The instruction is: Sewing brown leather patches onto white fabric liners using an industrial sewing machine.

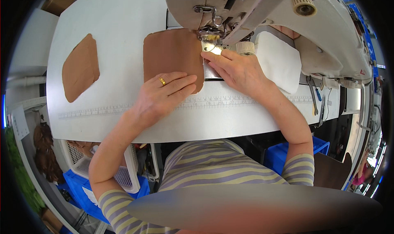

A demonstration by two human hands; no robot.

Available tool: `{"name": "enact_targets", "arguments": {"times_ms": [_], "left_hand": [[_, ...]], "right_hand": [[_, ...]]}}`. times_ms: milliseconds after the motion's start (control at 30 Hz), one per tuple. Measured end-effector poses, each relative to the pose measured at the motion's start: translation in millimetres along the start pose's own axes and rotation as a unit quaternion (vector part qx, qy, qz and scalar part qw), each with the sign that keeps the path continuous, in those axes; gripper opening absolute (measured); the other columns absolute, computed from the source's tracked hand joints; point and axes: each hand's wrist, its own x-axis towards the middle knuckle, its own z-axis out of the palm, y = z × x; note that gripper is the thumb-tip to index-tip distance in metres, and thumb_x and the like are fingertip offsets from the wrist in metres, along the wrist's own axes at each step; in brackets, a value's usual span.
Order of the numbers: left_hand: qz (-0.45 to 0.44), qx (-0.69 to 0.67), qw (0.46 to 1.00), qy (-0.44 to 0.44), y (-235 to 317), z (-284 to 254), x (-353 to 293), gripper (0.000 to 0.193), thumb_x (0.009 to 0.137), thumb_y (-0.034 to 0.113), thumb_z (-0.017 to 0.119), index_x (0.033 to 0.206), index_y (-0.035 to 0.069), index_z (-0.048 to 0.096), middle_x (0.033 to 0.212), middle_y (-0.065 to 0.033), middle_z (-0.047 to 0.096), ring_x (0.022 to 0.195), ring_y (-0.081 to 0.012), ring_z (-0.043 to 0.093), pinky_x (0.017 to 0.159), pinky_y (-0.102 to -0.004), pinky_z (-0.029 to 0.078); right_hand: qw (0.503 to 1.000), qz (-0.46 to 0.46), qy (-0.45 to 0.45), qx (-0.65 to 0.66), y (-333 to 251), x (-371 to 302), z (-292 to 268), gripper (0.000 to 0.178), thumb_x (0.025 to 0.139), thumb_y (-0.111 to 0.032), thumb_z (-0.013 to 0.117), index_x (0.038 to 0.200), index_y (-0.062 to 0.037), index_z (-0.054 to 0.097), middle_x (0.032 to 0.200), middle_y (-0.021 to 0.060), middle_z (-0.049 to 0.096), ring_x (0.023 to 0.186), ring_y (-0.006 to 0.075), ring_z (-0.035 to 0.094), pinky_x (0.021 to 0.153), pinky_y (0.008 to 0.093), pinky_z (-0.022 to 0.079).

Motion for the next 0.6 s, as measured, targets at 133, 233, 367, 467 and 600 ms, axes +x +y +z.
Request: {"name": "enact_targets", "arguments": {"times_ms": [133,233,367,467,600], "left_hand": [[0.010,-0.006,1.000,0.015,-21.0,7.2,1.7,0.029,0.073,0.006,0.066,0.102,0.003,0.069,0.115,-0.0054,0.068,0.103,-0.0230,0.064,0.082,-0.0347,0.054],[0.019,0.002,0.999,0.027,-30.7,8.2,9.9,0.032,0.073,0.006,0.066,0.105,0.003,0.069,0.114,-0.0054,0.068,0.103,-0.0234,0.064,0.084,-0.0349,0.054],[0.014,-0.001,1.000,0.012,-41.0,5.4,21.7,0.034,0.072,0.005,0.066,0.106,0.003,0.069,0.115,-0.0074,0.068,0.103,-0.0251,0.065,0.084,-0.0348,0.055],[0.021,0.020,0.999,0.014,-51.9,8.3,27.8,0.034,0.073,0.007,0.065,0.107,0.004,0.069,0.114,-0.0059,0.068,0.104,-0.0238,0.063,0.086,-0.0350,0.054],[0.026,0.055,0.998,0.015,-63.8,11.3,34.2,0.035,0.075,0.007,0.064,0.109,0.004,0.069,0.116,-0.0060,0.068,0.106,-0.0222,0.063,0.090,-0.0362,0.053]], "right_hand": [[0.998,-0.038,-0.035,0.024,2.9,0.4,-6.8,0.025,0.081,-0.012,0.068,0.106,-0.0122,0.068,0.064,0.0052,0.056,0.058,0.0235,0.059,0.050,0.0353,0.047],[0.994,-0.093,-0.037,0.043,3.9,-2.7,-5.3,0.034,0.081,-0.012,0.070,0.115,-0.0165,0.068,0.071,0.0013,0.054,0.060,0.0186,0.056,0.046,0.0323,0.046],[0.998,-0.057,-0.015,0.037,6.3,2.6,0.8,0.030,0.081,-0.011,0.069,0.111,-0.0149,0.068,0.070,0.0037,0.058,0.060,0.0226,0.060,0.049,0.0345,0.048],[0.999,-0.023,-0.002,0.029,8.5,4.5,3.1,0.024,0.080,-0.011,0.068,0.104,-0.0126,0.068,0.066,0.0070,0.061,0.059,0.0264,0.062,0.050,0.0372,0.048],[1.000,0.026,0.011,0.003,3.2,11.4,2.5,0.014,0.085,-0.012,0.065,0.099,-0.0127,0.066,0.068,0.0081,0.062,0.060,0.0277,0.063,0.051,0.0390,0.048]]}}
